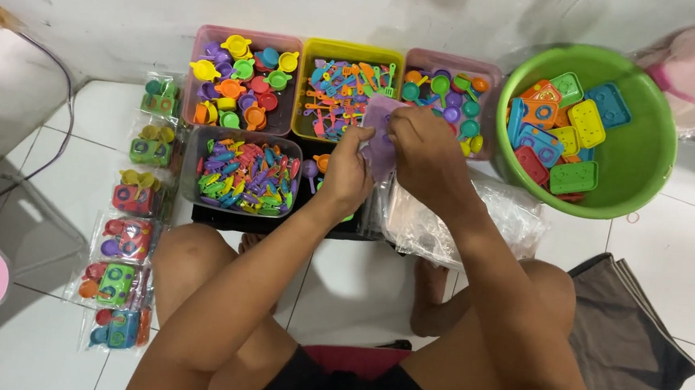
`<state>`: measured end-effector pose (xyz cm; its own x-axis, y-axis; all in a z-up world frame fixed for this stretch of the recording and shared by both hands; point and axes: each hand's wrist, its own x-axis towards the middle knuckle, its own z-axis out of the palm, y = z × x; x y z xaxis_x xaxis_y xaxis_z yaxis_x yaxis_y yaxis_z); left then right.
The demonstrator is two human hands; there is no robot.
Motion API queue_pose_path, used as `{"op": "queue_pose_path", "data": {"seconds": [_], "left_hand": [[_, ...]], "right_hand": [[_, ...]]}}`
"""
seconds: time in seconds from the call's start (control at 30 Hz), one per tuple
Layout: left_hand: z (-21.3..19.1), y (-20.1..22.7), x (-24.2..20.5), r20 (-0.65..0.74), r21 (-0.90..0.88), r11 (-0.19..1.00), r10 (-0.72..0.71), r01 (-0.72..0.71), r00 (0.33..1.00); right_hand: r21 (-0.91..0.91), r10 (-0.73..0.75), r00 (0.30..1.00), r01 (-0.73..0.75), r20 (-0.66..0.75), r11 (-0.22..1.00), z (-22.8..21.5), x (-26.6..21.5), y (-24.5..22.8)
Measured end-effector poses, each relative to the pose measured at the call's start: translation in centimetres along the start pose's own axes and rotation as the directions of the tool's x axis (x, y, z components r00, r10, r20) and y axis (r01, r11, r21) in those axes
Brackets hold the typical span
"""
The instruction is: Sorting and packaging small colorful toy pieces into plastic bags from various bins.
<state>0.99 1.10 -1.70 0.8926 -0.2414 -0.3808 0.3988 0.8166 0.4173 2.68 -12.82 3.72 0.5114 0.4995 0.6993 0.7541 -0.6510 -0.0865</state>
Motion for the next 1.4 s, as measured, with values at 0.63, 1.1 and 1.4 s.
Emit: {"op": "queue_pose_path", "data": {"seconds": [0.63, 1.1, 1.4], "left_hand": [[1.0, 0.7, -0.9, 0.042, 0.036, 0.999, -0.019, 0.017, 0.999], [-2.8, 10.0, 1.3, 0.040, -0.338, 0.908, 0.275, -0.246, 0.961], [-2.4, 16.2, -4.1, 0.342, -0.384, 0.835, 0.526, -0.395, 0.779]], "right_hand": [[0.051, -0.063, 0.998, 0.064, -0.020, 0.997, -0.2, 1.0, -0.2], [0.733, 0.570, 0.674, -0.657, 0.469, 0.175, 4.0, -4.2, 2.6], [0.430, 0.519, 0.638, -0.768, 0.569, 0.474, 13.1, -9.3, -0.3]]}}
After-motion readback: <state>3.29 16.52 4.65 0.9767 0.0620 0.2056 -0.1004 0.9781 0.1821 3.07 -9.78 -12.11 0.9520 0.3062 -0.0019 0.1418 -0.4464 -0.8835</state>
